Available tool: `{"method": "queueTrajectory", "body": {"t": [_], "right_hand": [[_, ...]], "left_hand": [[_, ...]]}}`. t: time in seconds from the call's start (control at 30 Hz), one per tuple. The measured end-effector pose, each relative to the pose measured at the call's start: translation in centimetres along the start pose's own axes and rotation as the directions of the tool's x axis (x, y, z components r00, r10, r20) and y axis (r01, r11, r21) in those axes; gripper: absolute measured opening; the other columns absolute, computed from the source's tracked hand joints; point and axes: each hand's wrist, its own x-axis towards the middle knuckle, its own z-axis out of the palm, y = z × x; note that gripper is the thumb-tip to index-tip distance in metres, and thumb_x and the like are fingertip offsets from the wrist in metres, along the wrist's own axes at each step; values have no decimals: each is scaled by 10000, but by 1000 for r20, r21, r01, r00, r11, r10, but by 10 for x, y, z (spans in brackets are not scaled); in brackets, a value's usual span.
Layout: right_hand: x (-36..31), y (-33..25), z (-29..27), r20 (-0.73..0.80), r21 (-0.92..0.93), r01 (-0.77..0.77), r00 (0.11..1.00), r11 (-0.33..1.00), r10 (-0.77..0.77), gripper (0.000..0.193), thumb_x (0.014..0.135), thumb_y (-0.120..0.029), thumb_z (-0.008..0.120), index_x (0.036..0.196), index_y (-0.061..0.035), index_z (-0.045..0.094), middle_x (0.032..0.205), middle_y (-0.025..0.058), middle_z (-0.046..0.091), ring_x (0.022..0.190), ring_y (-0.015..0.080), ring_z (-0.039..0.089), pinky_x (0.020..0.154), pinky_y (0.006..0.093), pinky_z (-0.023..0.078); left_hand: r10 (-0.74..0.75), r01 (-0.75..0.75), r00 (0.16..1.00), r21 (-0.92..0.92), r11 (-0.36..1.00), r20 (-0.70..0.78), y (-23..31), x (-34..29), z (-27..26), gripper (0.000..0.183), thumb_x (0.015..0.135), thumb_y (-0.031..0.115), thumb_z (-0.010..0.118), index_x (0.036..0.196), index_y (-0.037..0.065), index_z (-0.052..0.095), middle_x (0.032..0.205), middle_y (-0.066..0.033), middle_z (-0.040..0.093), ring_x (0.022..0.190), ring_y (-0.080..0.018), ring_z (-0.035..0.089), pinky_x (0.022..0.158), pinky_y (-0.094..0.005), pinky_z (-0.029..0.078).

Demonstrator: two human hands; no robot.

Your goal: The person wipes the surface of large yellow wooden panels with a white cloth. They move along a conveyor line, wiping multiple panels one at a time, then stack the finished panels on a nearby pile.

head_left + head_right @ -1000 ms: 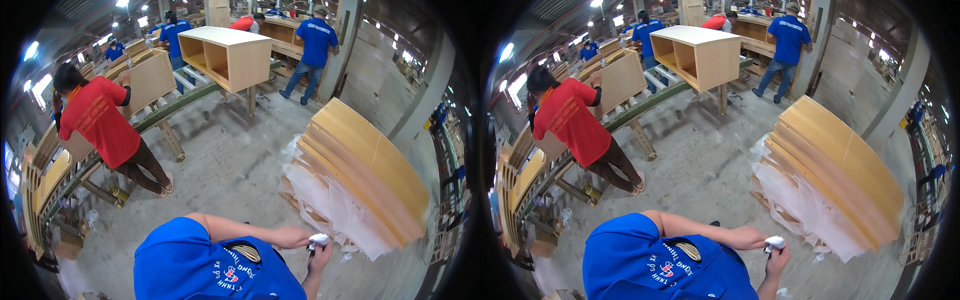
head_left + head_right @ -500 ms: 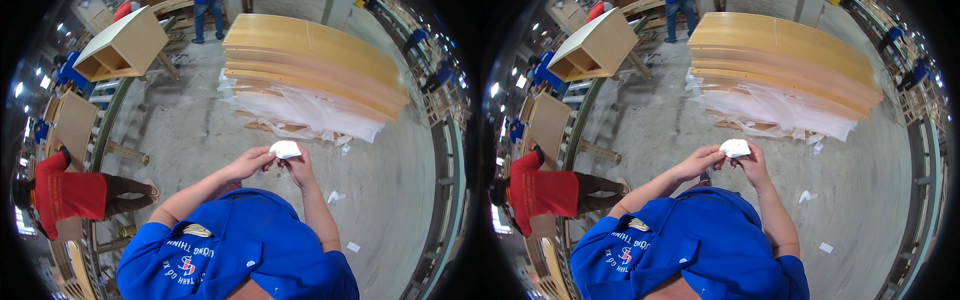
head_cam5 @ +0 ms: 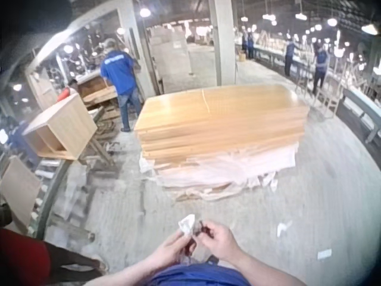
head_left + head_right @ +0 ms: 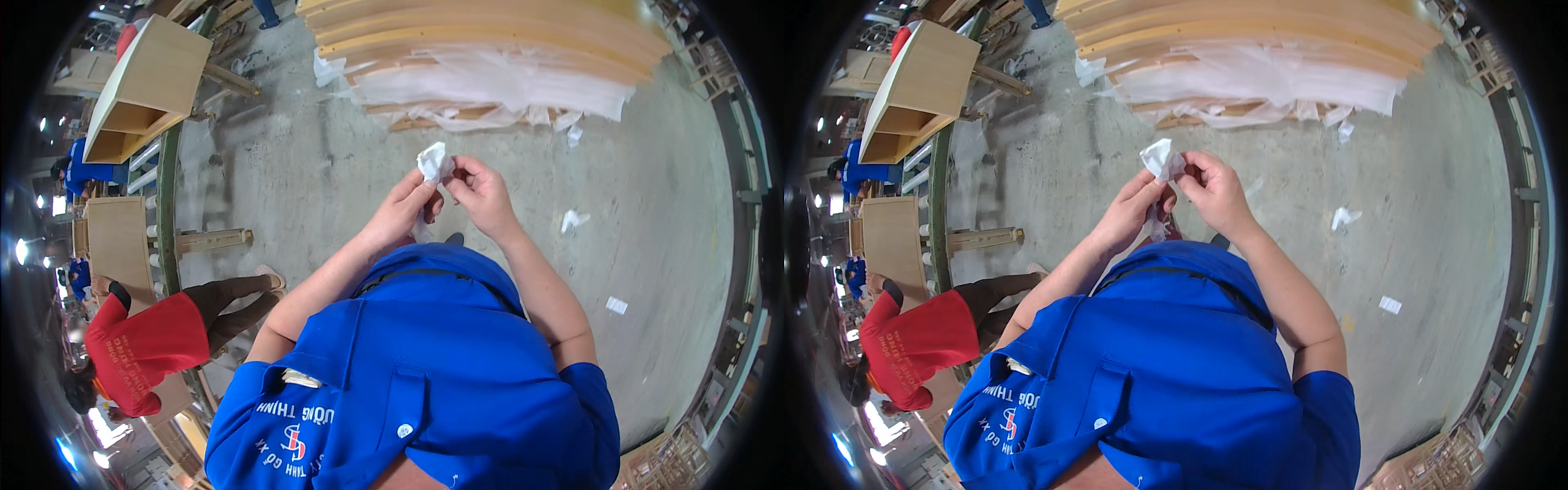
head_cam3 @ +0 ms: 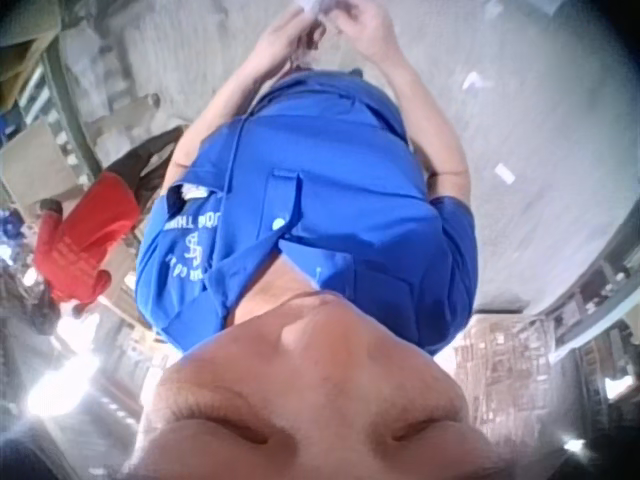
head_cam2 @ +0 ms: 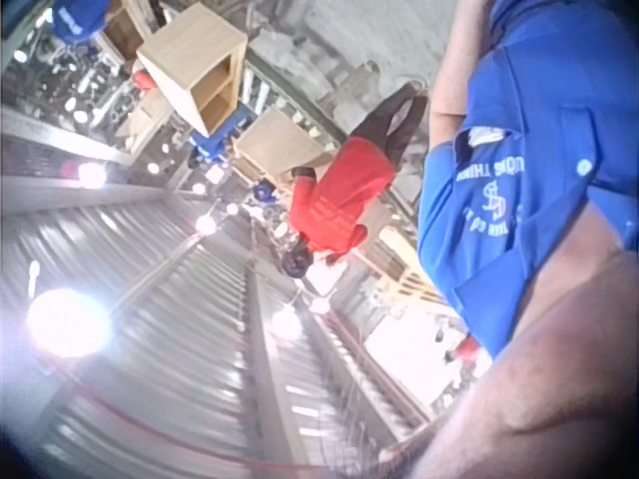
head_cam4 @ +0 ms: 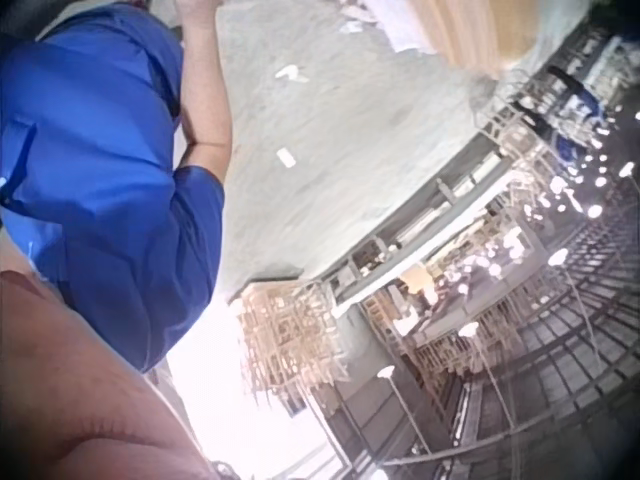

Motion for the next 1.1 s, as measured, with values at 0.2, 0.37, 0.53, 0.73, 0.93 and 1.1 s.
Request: {"method": "queueTrajectory", "body": {"t": [0.2, 0.37, 0.53, 0.73, 0.93, 1.1], "right_hand": [[-15, 6, -17, 112, -105, -24, 993, 994, 35, 252, 838, -14, 535, 1084, -11, 591, 845, 33, 523, 748, 89, 523, 656, 227, 437], [-51, 26, -60, 92, -284, -204, 967, 937, 239, 327, 859, -201, 590, 1129, -17, 571, 965, 83, 580, 819, 146, 555, 709, 270, 455], [-146, 87, -105, -113, -435, -551, 818, 712, 564, 303, 857, -296, 584, 969, -14, 587, 853, 114, 617, 775, 179, 574, 680, 309, 460], [-162, 92, -96, -445, -396, -515, 832, 760, 332, 232, 899, -246, 519, 902, -14, 528, 756, 157, 587, 695, 263, 551, 643, 354, 443], [-136, 128, -116, -599, -548, -535, 788, 642, 146, 218, 912, -214, 450, 941, 1, 437, 760, 232, 607, 729, 427, 583, 664, 497, 444], [-128, 155, -113, -556, -572, -553, 805, 606, 210, 218, 917, -216, 428, 937, 1, 421, 745, 252, 598, 726, 441, 577, 662, 518, 435]], "left_hand": [[-166, 151, 977, 121, 981, 132, -2, 7, 3, 218, 956, 223, 399, 1069, 69, 504, 747, 9, 493, 686, -85, 467, 645, -230, 403], [-266, 254, 944, 83, 964, 196, -25, 21, -12, 190, 922, 195, 424, 834, 45, 500, 730, -3, 480, 688, -115, 475, 674, -259, 406], [-266, 246, 962, 238, 940, 56, -68, 18, -61, 268, 942, 213, 398, 1055, 7, 527, 950, -69, 602, 874, -151, 554, 811, -289, 427], [-391, 380, 918, 412, 828, -62, -124, -18, -94, 316, 944, 222, 409, 1175, 21, 485, 1061, -69, 591, 940, -155, 541, 866, -298, 415], [-436, 419, 891, 604, 678, -128, -114, 1, -92, 332, 944, 252, 422, 1199, 45, 477, 1038, -92, 578, 947, -163, 514, 824, -317, 413], [-147, 279, 960, 805, 524, -237, -126, 11, -91, 294, 933, 276, 429, 1122, 60, 495, 891, -184, 611, 819, -296, 591, 712, -424, 442]]}}
